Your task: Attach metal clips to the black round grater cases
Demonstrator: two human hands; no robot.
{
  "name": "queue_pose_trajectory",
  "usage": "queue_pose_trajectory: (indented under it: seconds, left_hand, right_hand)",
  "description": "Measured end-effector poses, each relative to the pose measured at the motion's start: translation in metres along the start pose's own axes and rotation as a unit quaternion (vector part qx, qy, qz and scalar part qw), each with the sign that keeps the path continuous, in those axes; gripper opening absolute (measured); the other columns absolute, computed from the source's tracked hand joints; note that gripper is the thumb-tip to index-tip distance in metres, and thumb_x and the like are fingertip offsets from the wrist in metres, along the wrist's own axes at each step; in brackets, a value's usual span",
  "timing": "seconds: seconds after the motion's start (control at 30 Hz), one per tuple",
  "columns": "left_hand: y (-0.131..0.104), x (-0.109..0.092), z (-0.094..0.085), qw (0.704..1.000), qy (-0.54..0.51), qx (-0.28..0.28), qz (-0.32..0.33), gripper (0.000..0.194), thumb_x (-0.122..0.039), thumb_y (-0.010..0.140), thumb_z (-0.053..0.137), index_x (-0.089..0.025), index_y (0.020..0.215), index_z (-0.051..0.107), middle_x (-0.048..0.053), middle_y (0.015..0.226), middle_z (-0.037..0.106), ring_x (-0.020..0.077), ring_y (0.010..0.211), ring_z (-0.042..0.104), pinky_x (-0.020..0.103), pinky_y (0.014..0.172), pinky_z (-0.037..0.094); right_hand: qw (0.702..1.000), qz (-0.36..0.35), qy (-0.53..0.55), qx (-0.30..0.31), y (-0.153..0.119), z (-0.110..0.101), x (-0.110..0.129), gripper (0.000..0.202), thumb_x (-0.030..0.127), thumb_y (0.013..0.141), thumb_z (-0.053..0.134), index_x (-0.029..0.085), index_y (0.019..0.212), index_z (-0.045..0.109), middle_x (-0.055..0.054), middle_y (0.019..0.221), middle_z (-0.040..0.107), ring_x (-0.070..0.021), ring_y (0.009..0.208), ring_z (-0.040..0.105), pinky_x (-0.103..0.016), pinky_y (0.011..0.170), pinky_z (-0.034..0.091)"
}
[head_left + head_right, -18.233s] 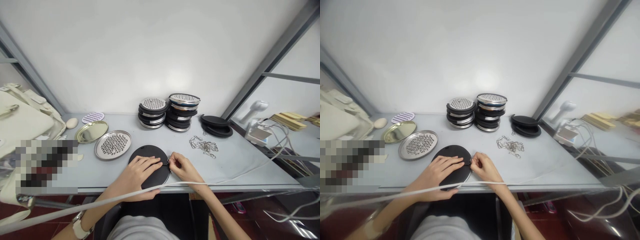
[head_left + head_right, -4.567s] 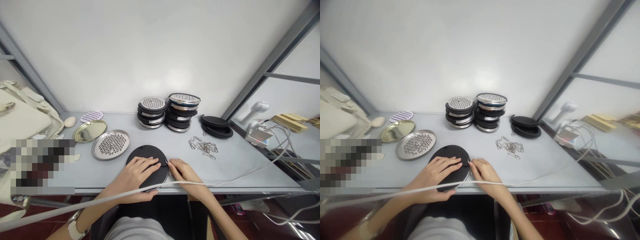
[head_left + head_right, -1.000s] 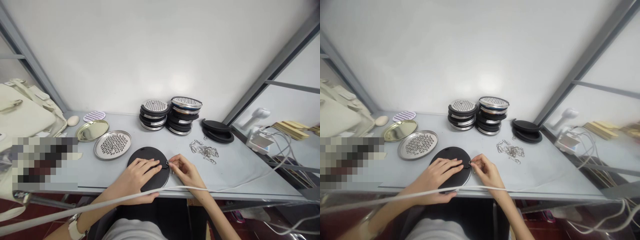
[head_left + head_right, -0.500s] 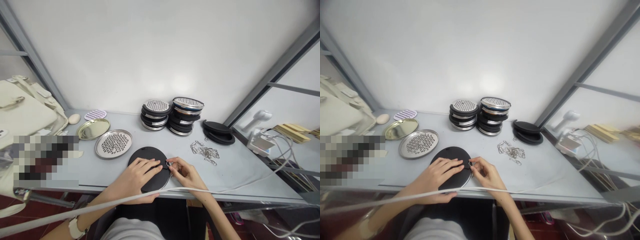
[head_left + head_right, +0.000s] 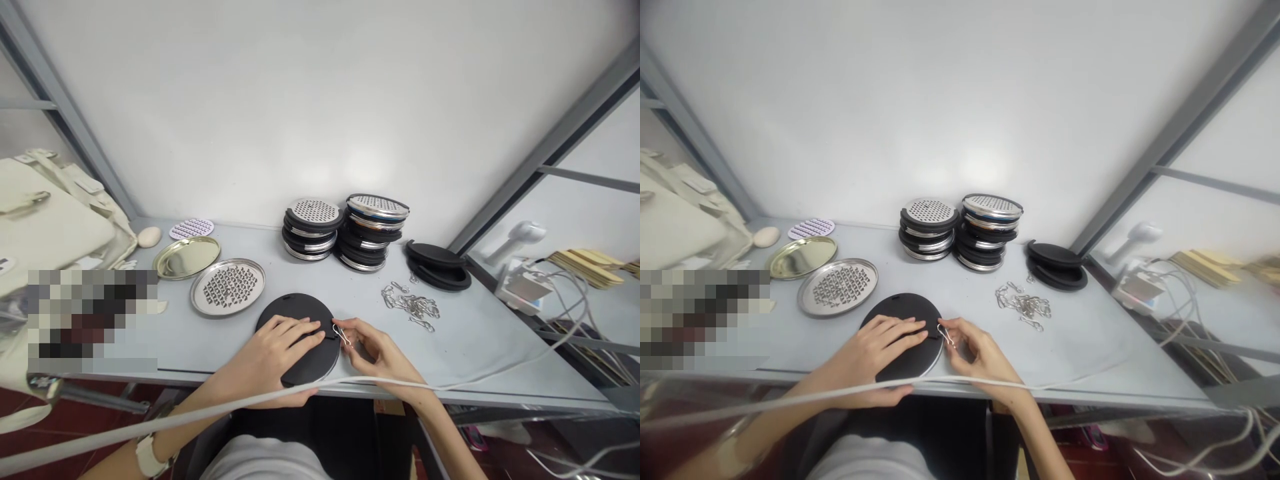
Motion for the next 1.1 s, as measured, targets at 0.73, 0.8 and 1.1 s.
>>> queue_pose_trajectory:
  seconds: [0.73,0.8,1.1]
  left_hand:
    - [0.0,0.0,-0.002,1.0,0.004,-0.003,0.0,0.057,-0.044,0.082,0.059,-0.021,0.133,0.048,0.009,0.138,0.051,0.0283,0.123,0.049,0.042,0.102,0.036]
    - [0.0,0.0,-0.002,1.0,0.002,-0.005,0.001,0.058,-0.045,0.082,0.058,-0.02,0.133,0.048,0.009,0.138,0.051,0.0284,0.123,0.049,0.042,0.101,0.036]
    - [-0.001,0.003,0.001,1.0,0.002,0.0,0.0,0.057,-0.048,0.085,0.056,-0.021,0.134,0.047,0.008,0.14,0.05,0.0275,0.126,0.047,0.041,0.102,0.035]
  right_hand:
    - [0.997,-0.015,-0.036,-0.065,0.004,-0.005,-0.007,0.03,0.038,0.094,0.05,0.021,0.114,0.064,-0.005,0.084,0.061,-0.018,0.076,0.06,-0.031,0.072,0.049]
    - [0.997,-0.009,-0.007,-0.074,0.004,-0.006,-0.009,0.028,0.04,0.092,0.054,0.02,0.107,0.066,-0.006,0.084,0.063,-0.0182,0.076,0.061,-0.031,0.073,0.05]
    - [0.983,0.069,0.1,-0.135,-0.004,-0.023,-0.016,0.028,0.042,0.081,0.068,0.021,0.1,0.069,-0.002,0.078,0.065,-0.0168,0.076,0.059,-0.028,0.073,0.048]
Point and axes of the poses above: each hand's wrist, its own y-axis towards the middle knuckle, its own z-axis out of the palm, x = y × z, the point moved 4 cm from there along y, towards the middle knuckle
